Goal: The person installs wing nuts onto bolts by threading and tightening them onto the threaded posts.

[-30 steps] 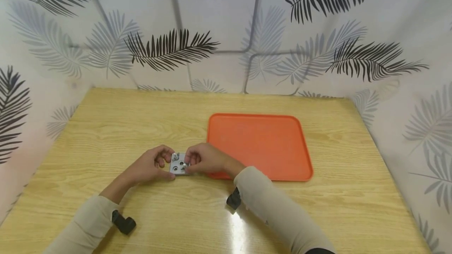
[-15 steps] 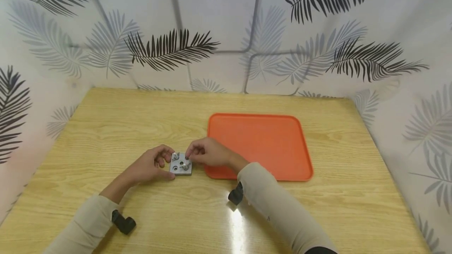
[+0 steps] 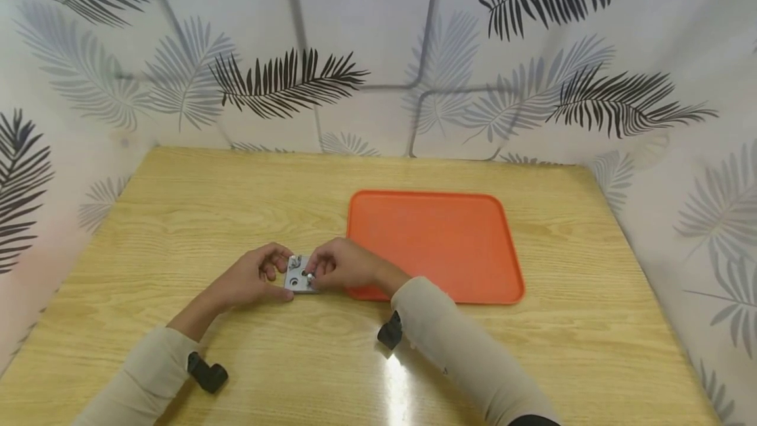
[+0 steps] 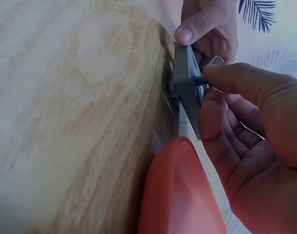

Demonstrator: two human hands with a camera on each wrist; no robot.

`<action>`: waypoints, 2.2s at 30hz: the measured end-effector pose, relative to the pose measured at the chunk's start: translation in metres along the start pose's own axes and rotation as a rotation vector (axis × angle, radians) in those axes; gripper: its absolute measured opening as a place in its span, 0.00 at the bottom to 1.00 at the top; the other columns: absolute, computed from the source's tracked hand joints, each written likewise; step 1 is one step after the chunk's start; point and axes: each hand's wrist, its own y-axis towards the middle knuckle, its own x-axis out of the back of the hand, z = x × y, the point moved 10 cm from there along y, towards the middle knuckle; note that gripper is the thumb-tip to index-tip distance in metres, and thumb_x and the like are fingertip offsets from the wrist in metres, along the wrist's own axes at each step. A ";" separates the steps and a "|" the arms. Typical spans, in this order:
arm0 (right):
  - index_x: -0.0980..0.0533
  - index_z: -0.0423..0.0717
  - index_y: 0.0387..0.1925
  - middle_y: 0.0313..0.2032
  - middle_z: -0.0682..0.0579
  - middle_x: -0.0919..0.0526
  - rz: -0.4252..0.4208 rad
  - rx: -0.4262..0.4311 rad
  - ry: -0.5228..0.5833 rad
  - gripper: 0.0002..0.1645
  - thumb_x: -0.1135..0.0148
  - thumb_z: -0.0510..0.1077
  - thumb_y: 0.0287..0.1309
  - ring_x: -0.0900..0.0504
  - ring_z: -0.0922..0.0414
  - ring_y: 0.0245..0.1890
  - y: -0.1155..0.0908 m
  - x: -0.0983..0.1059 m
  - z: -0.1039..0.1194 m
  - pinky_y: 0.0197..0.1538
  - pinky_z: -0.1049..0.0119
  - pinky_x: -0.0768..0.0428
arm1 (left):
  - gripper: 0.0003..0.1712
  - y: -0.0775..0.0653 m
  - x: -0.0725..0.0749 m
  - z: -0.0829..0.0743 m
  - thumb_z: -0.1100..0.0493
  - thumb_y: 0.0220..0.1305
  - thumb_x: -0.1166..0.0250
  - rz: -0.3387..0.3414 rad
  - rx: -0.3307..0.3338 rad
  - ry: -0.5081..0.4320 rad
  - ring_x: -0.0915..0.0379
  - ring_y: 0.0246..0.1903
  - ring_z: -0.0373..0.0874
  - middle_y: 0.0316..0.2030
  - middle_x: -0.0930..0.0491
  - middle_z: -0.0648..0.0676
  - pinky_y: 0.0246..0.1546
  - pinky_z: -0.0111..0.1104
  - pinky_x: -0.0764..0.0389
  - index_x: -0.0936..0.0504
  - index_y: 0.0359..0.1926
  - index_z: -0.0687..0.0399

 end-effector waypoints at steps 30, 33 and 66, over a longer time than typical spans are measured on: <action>0.20 0.33 0.47 0.34 0.42 0.16 0.026 0.018 0.087 0.12 0.41 0.32 0.63 0.21 0.64 0.31 -0.001 0.006 0.000 0.37 0.70 0.20 | 0.35 0.001 0.000 0.003 0.61 0.47 0.20 -0.003 0.012 0.004 0.36 0.35 0.45 0.40 0.28 0.53 0.36 0.32 0.31 0.26 0.56 0.57; 0.21 0.33 0.48 0.35 0.43 0.16 0.046 0.025 0.078 0.13 0.39 0.32 0.61 0.21 0.65 0.32 -0.001 0.003 0.002 0.37 0.72 0.22 | 0.35 0.000 0.000 0.002 0.61 0.47 0.20 -0.004 0.010 0.006 0.36 0.34 0.45 0.40 0.28 0.53 0.36 0.32 0.31 0.26 0.56 0.57; 0.20 0.33 0.48 0.41 0.39 0.14 0.024 0.027 0.074 0.12 0.42 0.32 0.65 0.19 0.65 0.34 0.000 0.006 0.001 0.41 0.71 0.19 | 0.35 0.000 0.000 0.000 0.62 0.47 0.20 0.006 0.008 -0.010 0.36 0.34 0.45 0.40 0.28 0.54 0.36 0.33 0.31 0.26 0.56 0.57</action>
